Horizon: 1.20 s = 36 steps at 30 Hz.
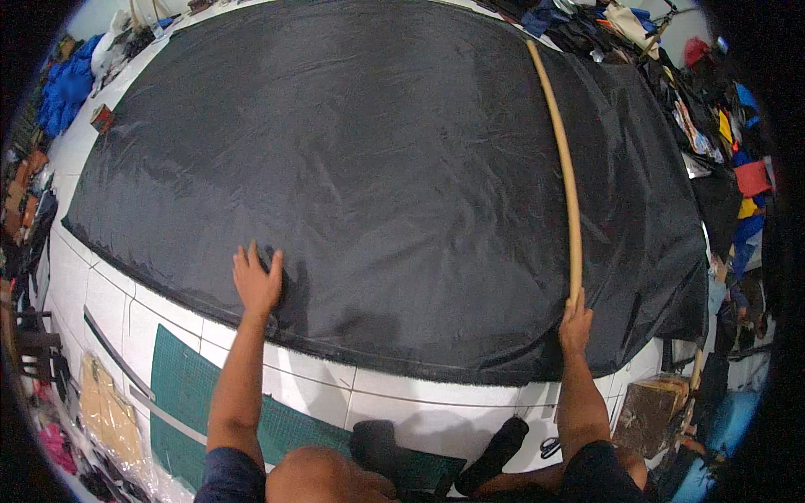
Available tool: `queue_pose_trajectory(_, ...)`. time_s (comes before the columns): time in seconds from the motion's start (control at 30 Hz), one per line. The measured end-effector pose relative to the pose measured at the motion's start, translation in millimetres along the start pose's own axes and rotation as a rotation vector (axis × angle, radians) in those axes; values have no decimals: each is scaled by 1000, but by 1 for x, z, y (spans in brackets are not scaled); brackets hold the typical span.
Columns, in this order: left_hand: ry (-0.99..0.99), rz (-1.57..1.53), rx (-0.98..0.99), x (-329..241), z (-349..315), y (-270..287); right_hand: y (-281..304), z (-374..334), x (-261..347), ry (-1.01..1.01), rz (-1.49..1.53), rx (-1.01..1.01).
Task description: The person uses a long wooden stick to measure and mark a large black fabric laid on the floor, then cuts the fabric with scissors. The person repeats the measuring and cutting process on the same fabric.
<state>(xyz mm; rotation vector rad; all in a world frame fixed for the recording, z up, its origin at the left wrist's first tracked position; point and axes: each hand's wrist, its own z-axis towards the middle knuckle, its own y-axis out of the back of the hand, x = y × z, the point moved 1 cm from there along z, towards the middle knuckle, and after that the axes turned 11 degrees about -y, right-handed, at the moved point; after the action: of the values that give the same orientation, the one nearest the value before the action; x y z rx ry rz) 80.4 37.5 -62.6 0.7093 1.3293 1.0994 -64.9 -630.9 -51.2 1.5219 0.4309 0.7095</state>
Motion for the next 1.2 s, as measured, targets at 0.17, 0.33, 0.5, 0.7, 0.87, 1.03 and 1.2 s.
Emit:
queue_pose_trajectory(0.17,27,281,-131,12,124,-21,2,16,37,83,55,-117)
queue_pose_trajectory(0.33,166,262,-70,-2,153,-53,13,5,136,252,77,-25)
queue_pose_trajectory(0.5,168,199,-87,-4,149,-53,-12,-37,284,595,162,96)
queue_pose_trajectory(0.7,219,107,-55,-8,155,-44,-54,-113,519,909,191,341)
queue_pose_trajectory(0.87,231,125,30,-3,161,-40,-80,-173,696,1246,234,343)
queue_pose_trajectory(1.03,259,194,283,6,155,-54,-116,-252,805,1390,181,532)
queue_pose_trajectory(1.2,313,240,122,3,137,-68,-127,-347,847,1489,127,754)
